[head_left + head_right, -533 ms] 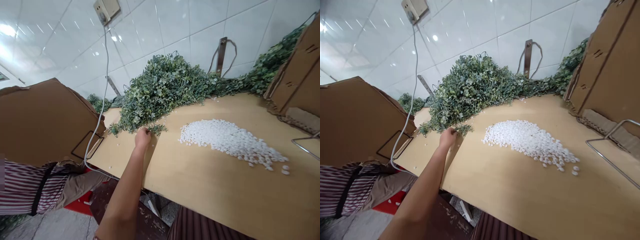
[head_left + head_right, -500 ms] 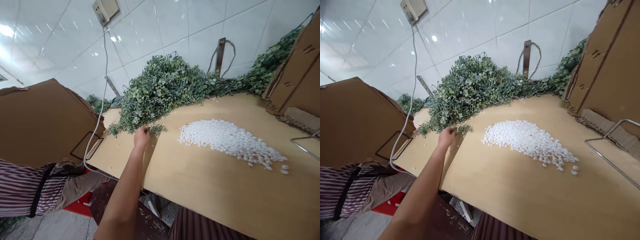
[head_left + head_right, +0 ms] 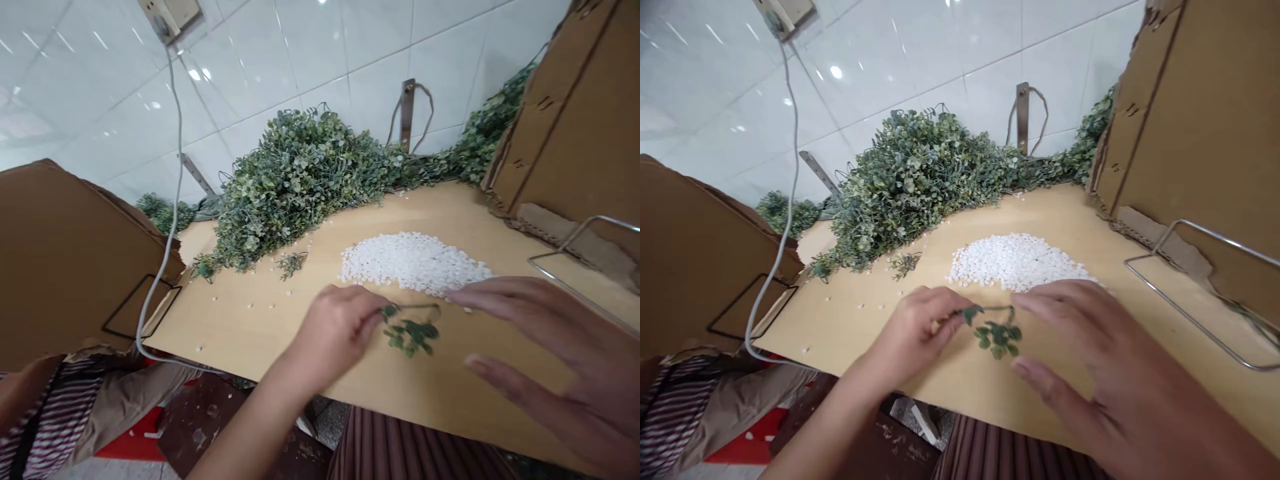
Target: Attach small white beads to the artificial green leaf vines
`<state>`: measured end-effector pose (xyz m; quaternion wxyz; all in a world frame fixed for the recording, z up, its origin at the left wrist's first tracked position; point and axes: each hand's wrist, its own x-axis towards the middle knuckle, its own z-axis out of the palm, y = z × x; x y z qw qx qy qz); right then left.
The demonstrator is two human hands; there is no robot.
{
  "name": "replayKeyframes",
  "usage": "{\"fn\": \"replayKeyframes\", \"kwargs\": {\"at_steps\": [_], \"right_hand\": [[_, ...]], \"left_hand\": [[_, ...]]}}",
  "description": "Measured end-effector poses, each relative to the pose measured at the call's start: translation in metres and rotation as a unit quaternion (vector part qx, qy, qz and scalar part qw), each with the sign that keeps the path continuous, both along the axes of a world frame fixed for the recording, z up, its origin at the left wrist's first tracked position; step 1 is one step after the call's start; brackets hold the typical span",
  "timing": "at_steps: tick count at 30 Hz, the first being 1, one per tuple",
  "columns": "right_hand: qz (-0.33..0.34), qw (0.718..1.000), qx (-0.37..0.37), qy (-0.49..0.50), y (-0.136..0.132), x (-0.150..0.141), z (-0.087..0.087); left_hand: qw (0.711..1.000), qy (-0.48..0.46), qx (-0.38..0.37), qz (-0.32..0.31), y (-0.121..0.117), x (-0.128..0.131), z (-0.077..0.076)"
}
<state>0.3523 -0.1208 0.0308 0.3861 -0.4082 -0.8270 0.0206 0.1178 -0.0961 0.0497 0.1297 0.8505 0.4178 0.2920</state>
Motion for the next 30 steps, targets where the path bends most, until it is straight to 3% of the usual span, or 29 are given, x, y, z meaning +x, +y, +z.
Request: {"fn": "replayKeyframes", "kwargs": {"at_steps": [2,5,9,16,18,23,26,30], "right_hand": [[0.055,0.998,-0.009,-0.028,-0.001,-0.012,0.001],[0.070,0.994,-0.080,-0.004,-0.001,-0.018,-0.008],[0.022,0.979,-0.194,0.058,0.000,-0.009,-0.021],[-0.009,0.951,-0.281,0.130,-0.002,-0.002,-0.041],[0.004,0.954,-0.270,0.134,-0.004,-0.001,-0.041],[0.026,0.979,-0.180,0.095,-0.004,0.001,-0.030],[0.045,0.971,-0.224,0.069,-0.002,-0.002,-0.026],[0.030,0.960,-0.273,0.056,-0.001,-0.002,-0.027]], "left_hand": [[0.999,0.007,-0.018,-0.049,-0.011,0.021,-0.006],[0.993,-0.054,-0.077,-0.067,-0.013,0.033,-0.014],[0.970,-0.166,-0.178,-0.014,-0.006,0.031,-0.024],[0.917,-0.228,-0.325,0.035,-0.004,0.032,-0.042],[0.912,-0.239,-0.332,0.040,-0.004,0.035,-0.043],[0.930,-0.216,-0.297,0.003,-0.006,0.048,-0.038],[0.941,-0.200,-0.273,-0.023,-0.009,0.055,-0.038],[0.946,-0.193,-0.261,-0.001,-0.006,0.055,-0.038]]}}
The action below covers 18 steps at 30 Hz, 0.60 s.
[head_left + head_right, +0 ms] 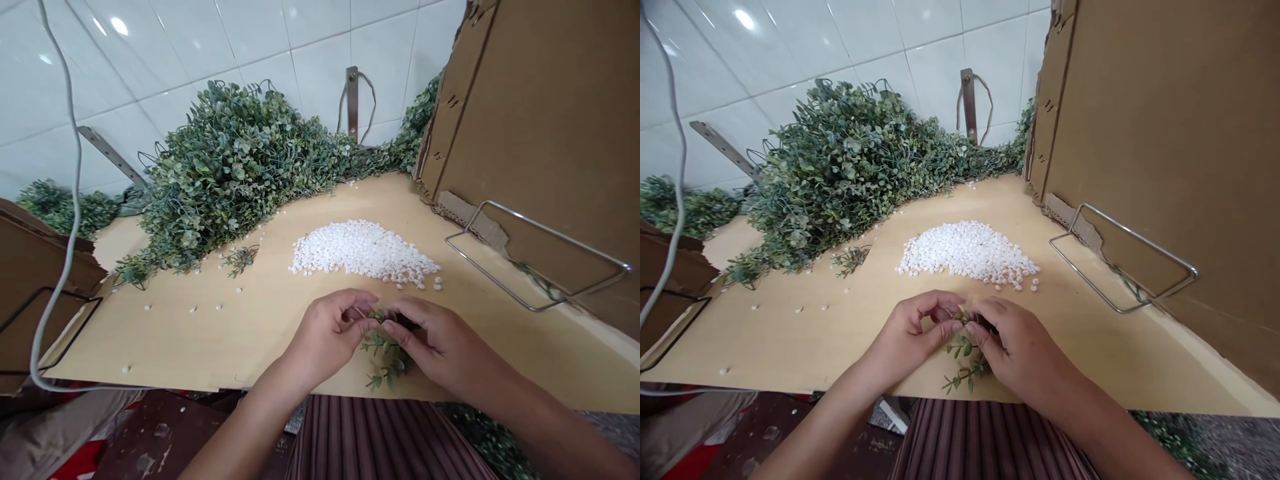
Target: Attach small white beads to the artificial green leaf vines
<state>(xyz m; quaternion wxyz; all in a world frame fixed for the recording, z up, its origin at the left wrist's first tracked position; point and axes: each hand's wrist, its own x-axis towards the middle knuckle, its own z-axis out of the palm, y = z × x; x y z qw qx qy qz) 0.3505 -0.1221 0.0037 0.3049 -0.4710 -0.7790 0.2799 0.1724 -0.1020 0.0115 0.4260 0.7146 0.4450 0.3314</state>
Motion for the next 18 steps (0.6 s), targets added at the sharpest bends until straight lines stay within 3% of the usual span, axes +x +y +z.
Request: {"fn": "replayKeyframes", "kwargs": {"at_steps": [3,7,11,15,18], "right_hand": [[-0.009,1.000,0.000,-0.008,0.000,0.003,-0.002],[-0.021,1.000,-0.017,0.016,0.003,0.003,-0.003],[-0.031,0.998,-0.029,0.035,0.005,-0.001,-0.006],[-0.042,0.996,-0.039,0.067,0.004,-0.001,-0.012],[-0.053,0.991,-0.063,0.103,0.004,0.000,-0.013]], "left_hand": [[0.993,0.087,0.063,0.040,0.015,-0.008,0.002],[0.950,0.260,0.146,0.096,0.050,-0.013,0.003],[0.904,0.380,0.177,0.082,0.073,-0.008,0.000],[0.886,0.409,0.200,0.082,0.075,-0.007,-0.002],[0.912,0.350,0.189,0.104,0.070,-0.009,0.000]]}}
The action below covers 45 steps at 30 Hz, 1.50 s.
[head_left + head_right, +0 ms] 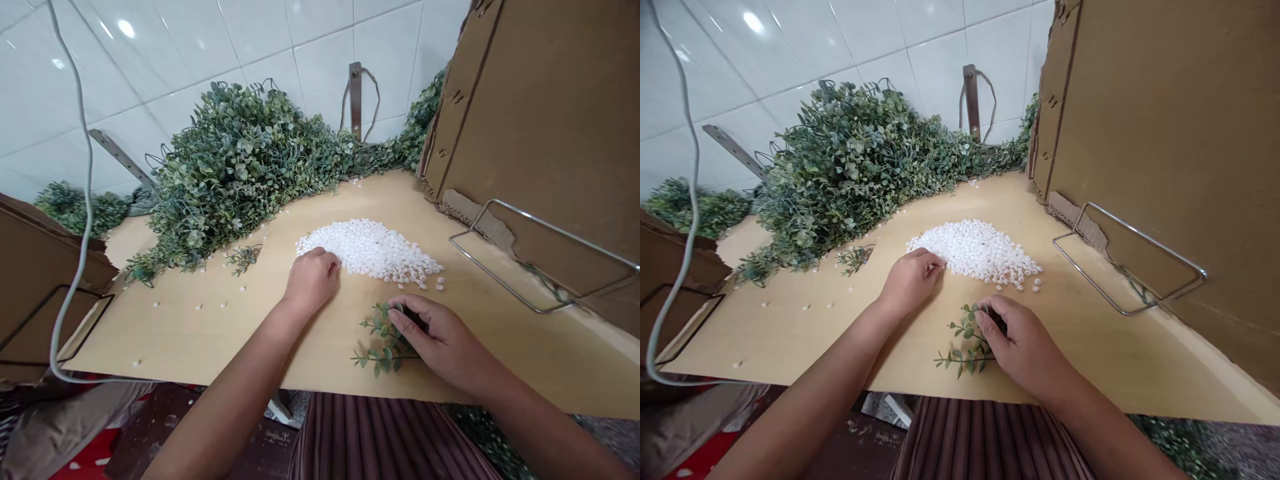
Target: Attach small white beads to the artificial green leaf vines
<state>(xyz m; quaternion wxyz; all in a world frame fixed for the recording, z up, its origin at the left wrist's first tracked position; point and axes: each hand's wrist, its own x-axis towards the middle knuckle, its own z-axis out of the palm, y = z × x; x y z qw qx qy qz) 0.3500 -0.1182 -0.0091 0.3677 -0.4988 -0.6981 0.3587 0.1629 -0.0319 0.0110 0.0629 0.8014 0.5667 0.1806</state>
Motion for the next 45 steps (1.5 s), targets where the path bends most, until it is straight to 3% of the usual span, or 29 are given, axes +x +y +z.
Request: {"fn": "replayKeyframes", "kwargs": {"at_steps": [3,8,12,15,22,27,45], "right_hand": [[-0.010,0.999,-0.021,0.043,0.001,-0.001,0.001],[-0.005,0.991,-0.073,0.114,0.000,0.000,0.003],[0.002,0.989,-0.079,0.124,-0.002,-0.001,0.005],[-0.002,0.989,-0.071,0.132,-0.005,-0.006,0.006],[-0.033,0.982,-0.047,0.182,-0.011,-0.018,0.001],[-0.044,0.975,-0.072,0.204,-0.011,-0.020,0.001],[-0.055,0.972,-0.067,0.220,-0.012,-0.026,0.003]], "left_hand": [[0.982,-0.177,-0.060,0.024,-0.010,-0.002,0.004],[0.858,-0.464,-0.220,0.005,-0.043,0.004,0.008],[0.778,-0.566,-0.274,0.015,-0.070,0.013,0.003],[0.736,-0.605,-0.303,0.027,-0.079,0.017,-0.002],[0.706,-0.625,-0.330,0.030,-0.082,0.018,-0.011],[0.674,-0.660,-0.331,0.022,-0.084,0.017,-0.013],[0.685,-0.662,-0.299,0.050,-0.085,0.021,-0.017]]}}
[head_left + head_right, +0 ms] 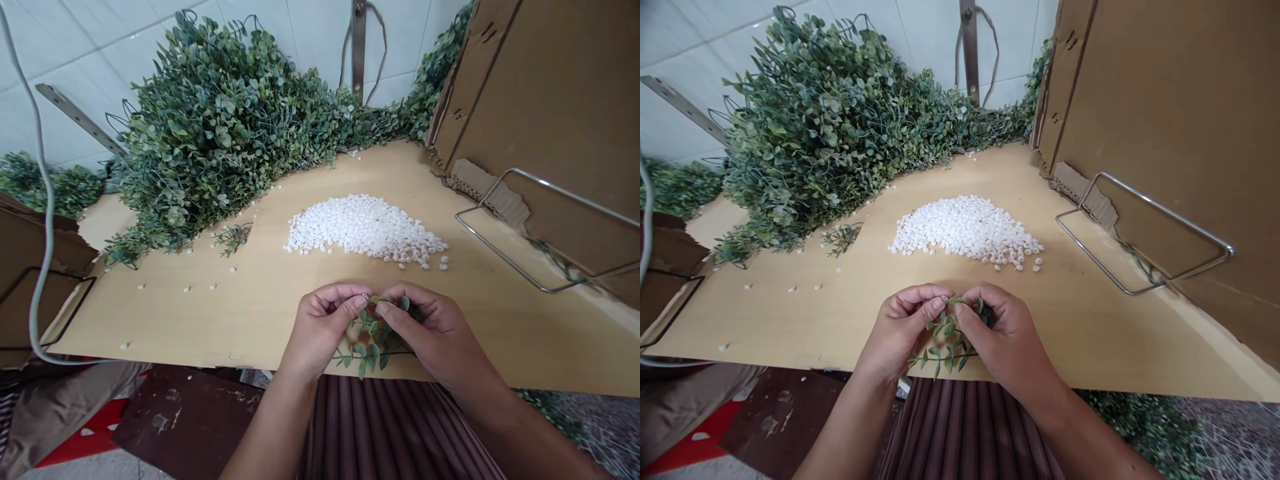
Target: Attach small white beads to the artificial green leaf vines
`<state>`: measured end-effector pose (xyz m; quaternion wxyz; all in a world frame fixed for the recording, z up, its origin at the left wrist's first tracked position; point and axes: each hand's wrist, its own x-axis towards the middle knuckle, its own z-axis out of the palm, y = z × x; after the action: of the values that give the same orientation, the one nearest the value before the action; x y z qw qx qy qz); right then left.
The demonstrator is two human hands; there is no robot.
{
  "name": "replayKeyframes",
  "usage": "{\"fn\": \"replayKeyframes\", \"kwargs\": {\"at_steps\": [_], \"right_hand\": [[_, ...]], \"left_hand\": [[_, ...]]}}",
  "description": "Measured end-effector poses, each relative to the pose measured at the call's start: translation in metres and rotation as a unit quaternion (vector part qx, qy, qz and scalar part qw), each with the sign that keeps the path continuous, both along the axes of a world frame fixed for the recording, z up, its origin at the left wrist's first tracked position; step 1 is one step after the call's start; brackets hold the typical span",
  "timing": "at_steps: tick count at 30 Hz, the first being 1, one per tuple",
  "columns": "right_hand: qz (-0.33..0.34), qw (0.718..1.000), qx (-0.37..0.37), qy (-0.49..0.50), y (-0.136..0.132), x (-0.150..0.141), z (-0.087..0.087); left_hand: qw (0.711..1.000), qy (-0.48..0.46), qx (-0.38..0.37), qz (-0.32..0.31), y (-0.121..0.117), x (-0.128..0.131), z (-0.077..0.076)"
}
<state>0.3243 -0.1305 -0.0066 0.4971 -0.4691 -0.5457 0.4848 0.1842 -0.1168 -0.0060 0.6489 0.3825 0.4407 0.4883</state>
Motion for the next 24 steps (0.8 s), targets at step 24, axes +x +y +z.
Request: {"fn": "replayKeyframes", "kwargs": {"at_steps": [24], "right_hand": [[0.008,0.997,0.005,-0.072,-0.0023,0.0014,-0.0034]], "left_hand": [[1.000,0.013,-0.015,0.019,0.0039,0.0071,0.0035]]}}
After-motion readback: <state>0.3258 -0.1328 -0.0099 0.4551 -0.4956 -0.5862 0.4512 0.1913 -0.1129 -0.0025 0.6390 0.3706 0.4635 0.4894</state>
